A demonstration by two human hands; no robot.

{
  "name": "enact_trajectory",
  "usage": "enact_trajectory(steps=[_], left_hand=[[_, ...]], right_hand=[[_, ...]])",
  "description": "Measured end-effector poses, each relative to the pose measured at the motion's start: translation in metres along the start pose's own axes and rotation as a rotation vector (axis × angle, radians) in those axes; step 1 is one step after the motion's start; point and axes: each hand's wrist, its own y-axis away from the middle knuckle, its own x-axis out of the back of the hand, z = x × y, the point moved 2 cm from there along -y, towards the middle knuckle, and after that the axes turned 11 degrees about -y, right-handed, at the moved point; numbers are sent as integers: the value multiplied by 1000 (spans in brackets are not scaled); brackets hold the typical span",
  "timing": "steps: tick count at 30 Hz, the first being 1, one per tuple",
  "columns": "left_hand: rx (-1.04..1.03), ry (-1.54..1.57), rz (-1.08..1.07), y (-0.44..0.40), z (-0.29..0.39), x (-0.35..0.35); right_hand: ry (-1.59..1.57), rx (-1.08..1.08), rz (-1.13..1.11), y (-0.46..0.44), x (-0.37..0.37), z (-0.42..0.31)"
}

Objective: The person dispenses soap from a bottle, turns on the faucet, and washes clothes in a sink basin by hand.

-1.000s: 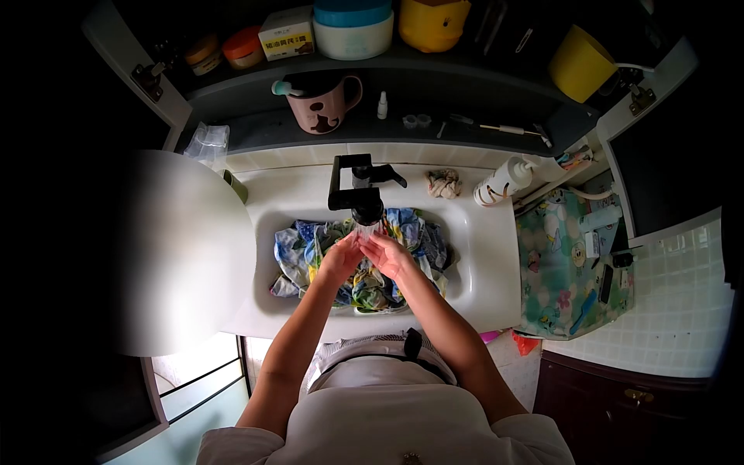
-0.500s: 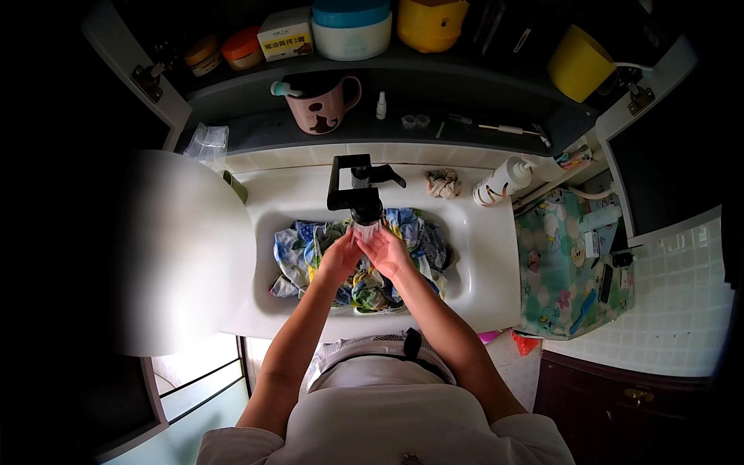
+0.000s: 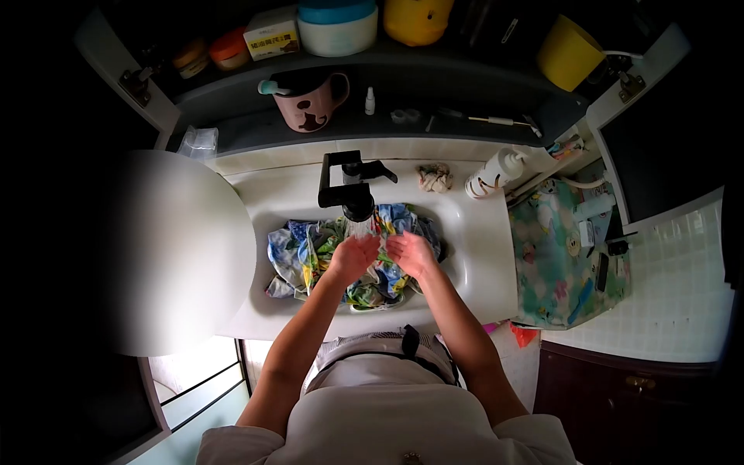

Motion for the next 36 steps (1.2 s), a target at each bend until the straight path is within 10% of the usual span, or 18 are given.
enact_trajectory(steps=[12, 15, 21, 32, 36], left_hand=[[-188, 224, 61, 13, 30, 26], [-183, 26, -118, 5, 25, 26], [-172, -114, 329, -1, 8, 24], [-262, -348, 343, 30, 29, 22], [-411, -1010, 233, 15, 16, 29]], right_hand=[[-249, -81, -139, 8, -61, 25], [17, 117, -182, 7, -54, 10], [149, 584, 81, 1, -76, -46], [559, 383, -244, 1, -115, -50], [671, 586, -192, -2, -62, -37]])
